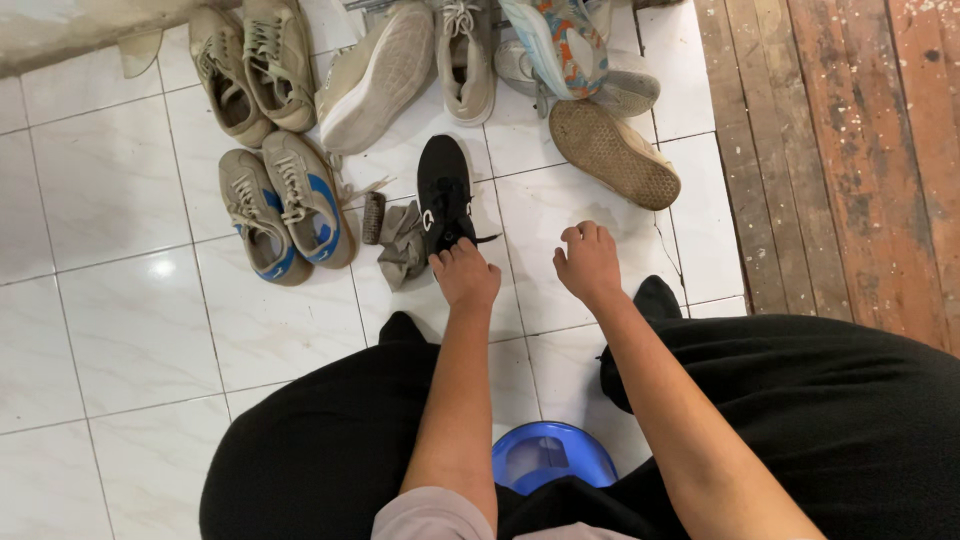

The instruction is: The person organizes multiple pairs of shoes on a tiled floor, then uses a cloth to wipe and clean one pair of white sneakers. The person handles several pairs of shoes and a cleaning cloth.

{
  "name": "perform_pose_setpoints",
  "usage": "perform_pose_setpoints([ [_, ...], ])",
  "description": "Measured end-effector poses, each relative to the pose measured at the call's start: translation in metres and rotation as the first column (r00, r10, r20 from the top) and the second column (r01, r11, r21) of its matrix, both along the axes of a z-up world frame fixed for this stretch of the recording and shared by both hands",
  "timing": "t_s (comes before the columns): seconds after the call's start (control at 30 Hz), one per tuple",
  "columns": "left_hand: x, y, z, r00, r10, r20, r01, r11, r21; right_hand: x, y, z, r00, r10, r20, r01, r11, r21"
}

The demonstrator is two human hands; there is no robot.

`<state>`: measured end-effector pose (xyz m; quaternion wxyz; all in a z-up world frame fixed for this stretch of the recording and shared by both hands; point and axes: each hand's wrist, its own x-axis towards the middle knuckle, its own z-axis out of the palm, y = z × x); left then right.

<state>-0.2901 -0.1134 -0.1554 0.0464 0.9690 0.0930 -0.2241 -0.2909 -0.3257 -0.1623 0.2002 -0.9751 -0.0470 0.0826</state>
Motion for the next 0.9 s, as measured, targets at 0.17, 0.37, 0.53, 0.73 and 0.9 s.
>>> perform_pose_setpoints([
  [0.17,0.011,0.004,-0.019,0.999,-0.008,-0.034,0.008,1.000,0.003,0.008,-0.002,0.000,1.000,-0.010,-0.003,0.010,1.000,0.016],
  [0.37,0.044,-0.003,0.000,0.999,-0.031,0.012,0.031,0.996,-0.084,0.045,-0.006,0.005,0.995,-0.048,0.086,0.043,0.997,0.059],
  [0.53,0.077,-0.020,0.045,0.995,-0.064,0.082,0.078,0.981,-0.177,0.103,-0.015,0.015,0.990,-0.098,0.106,0.091,0.993,0.073],
  [0.73,0.087,-0.050,0.055,0.995,0.004,0.099,0.027,0.948,-0.317,0.172,-0.023,0.034,0.965,-0.087,0.249,0.075,0.995,0.060],
  [0.9,0.082,-0.060,0.025,0.992,0.062,-0.109,-0.095,0.939,-0.331,0.195,-0.027,0.045,0.962,-0.159,0.221,0.122,0.978,0.169],
])
